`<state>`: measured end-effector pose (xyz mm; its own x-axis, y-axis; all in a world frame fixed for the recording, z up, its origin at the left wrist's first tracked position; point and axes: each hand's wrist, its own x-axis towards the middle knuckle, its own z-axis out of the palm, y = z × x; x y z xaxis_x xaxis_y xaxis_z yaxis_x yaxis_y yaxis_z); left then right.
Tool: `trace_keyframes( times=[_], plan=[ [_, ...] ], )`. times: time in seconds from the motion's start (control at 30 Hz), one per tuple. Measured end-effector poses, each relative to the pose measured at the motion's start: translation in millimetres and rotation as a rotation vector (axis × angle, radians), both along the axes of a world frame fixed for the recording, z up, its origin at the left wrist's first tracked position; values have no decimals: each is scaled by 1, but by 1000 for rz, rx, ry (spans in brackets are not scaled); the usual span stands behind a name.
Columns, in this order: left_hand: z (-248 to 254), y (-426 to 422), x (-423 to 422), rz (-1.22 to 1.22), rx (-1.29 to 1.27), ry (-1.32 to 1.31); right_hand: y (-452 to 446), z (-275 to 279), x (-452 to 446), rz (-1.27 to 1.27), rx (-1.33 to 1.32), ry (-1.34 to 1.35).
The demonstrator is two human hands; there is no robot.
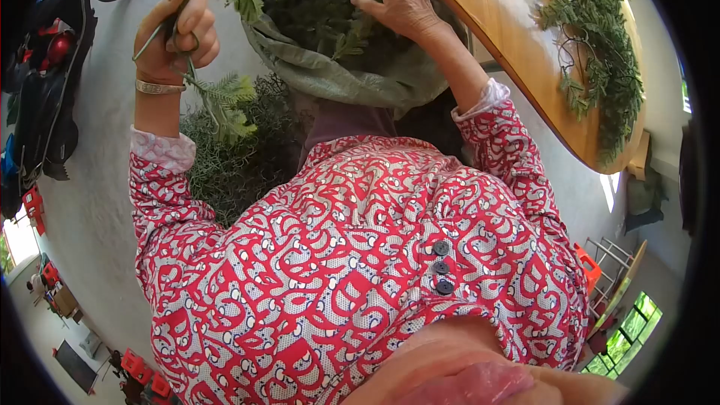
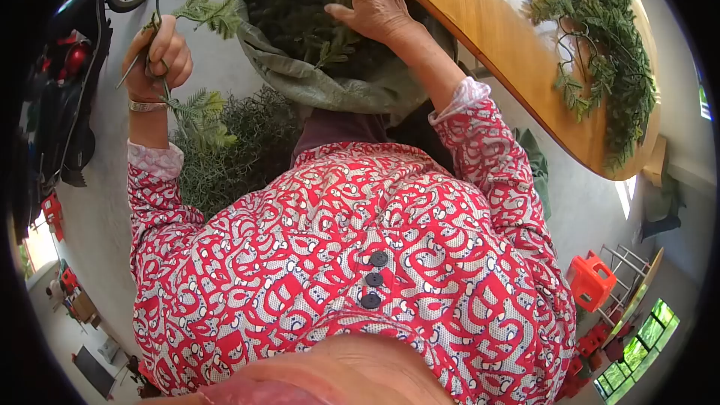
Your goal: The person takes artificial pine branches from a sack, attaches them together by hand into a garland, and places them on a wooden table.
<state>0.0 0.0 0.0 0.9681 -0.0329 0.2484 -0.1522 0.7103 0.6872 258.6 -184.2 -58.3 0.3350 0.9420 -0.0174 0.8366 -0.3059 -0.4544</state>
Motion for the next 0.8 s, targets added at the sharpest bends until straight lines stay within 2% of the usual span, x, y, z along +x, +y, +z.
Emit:
trace_keyframes(
  times=[0.07, 0.1, 0.17, 0.2, 0.3, 0.4, 0.5, 0.53, 0.63, 0.8],
  plan=[
    [3, -4, 7, -31, -13, -14, 1, -15, -2, 15, 27, -370],
    [21, 21, 4, -54, 96, 13, 36, -23, -9, 21, 189, -259],
    [16, 17, 11, -103, 81, 6, 23, -13, -9, 72, 279, -92],
    [10, 12, 18, -106, 53, -10, 16, 4, -12, 100, 421, -4],
    [3, -4, 34, -202, 4, -34, -1, 43, -36, 223, 625, -63],
    [2, -26, 53, -232, 9, -58, -7, 88, -51, 350, 290, 143],
    [4, -51, 69, -235, 76, -37, -7, 88, -57, 426, 357, 289],
    [2, -58, 73, -232, 99, -35, -5, 78, -57, 402, 452, 73],
    [1, -59, 79, -274, 99, 14, -19, 53, -46, 452, 336, 709],
    [-1, -75, 79, -227, 146, 194, -66, 62, -42, 252, 189, 839]
  ],
)
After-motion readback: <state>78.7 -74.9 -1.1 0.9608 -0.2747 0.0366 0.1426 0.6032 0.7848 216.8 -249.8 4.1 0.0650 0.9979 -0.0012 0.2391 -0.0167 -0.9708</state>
